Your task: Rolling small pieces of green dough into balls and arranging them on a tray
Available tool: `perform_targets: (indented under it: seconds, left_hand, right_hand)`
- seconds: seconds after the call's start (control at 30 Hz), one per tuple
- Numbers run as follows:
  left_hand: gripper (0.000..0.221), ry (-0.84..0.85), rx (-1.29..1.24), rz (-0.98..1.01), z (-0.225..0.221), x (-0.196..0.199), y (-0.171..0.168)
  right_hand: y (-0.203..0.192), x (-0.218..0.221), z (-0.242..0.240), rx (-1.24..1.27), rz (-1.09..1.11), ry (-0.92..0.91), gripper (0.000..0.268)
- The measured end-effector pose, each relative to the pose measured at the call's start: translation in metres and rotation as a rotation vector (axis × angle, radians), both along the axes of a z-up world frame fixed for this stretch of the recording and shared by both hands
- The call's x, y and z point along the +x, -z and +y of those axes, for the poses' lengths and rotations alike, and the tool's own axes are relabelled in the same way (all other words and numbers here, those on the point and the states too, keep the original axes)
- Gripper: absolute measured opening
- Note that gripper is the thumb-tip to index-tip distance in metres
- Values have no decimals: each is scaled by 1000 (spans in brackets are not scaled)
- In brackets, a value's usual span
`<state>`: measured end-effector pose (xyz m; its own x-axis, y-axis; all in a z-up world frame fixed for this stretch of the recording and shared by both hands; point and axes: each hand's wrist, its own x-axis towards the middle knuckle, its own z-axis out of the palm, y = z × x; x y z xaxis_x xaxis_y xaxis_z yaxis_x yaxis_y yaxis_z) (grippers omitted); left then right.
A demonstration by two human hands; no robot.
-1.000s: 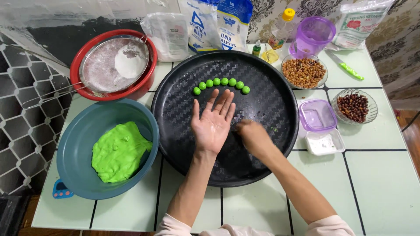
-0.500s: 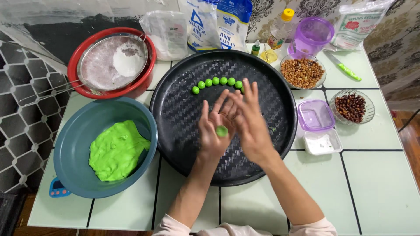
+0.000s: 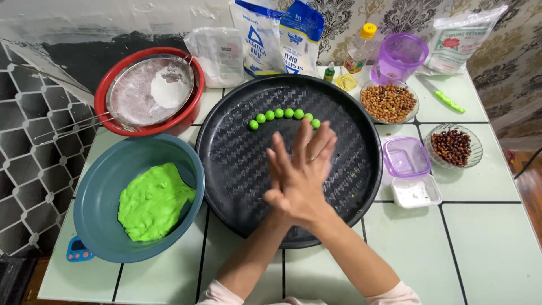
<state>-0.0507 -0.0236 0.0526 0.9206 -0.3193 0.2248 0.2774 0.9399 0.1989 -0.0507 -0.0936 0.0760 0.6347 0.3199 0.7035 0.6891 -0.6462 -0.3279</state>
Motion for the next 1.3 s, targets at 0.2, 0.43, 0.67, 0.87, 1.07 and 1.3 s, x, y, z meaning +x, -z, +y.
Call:
perform_targets:
  seconds: [0.2,0.43,0.67,0.87,1.07,1.3]
  left_hand:
    - [101,-10,-24,-96,0,5,-7]
    - [92,-487,-131,-357,-47,-1,-24]
    - [90,62,-231,-23,-7,-6,-19]
    - [81,-115,61,-241,-7,3,25]
    - [83,-26,-20,-158,-4,18,10]
    - [86,56,-97,-75,16,11,3]
  right_hand:
    - [-11,21,-24,-103,95,218,100]
    - [-9,25,-20,-55,43,217,94]
    - [9,-11,10,-17,79,14,97]
    - [-14,16,-18,-118,27,249,91]
    - [-10,-3,12,-22,26,41,99]
    - [-2,8,1,-38,65,196,92]
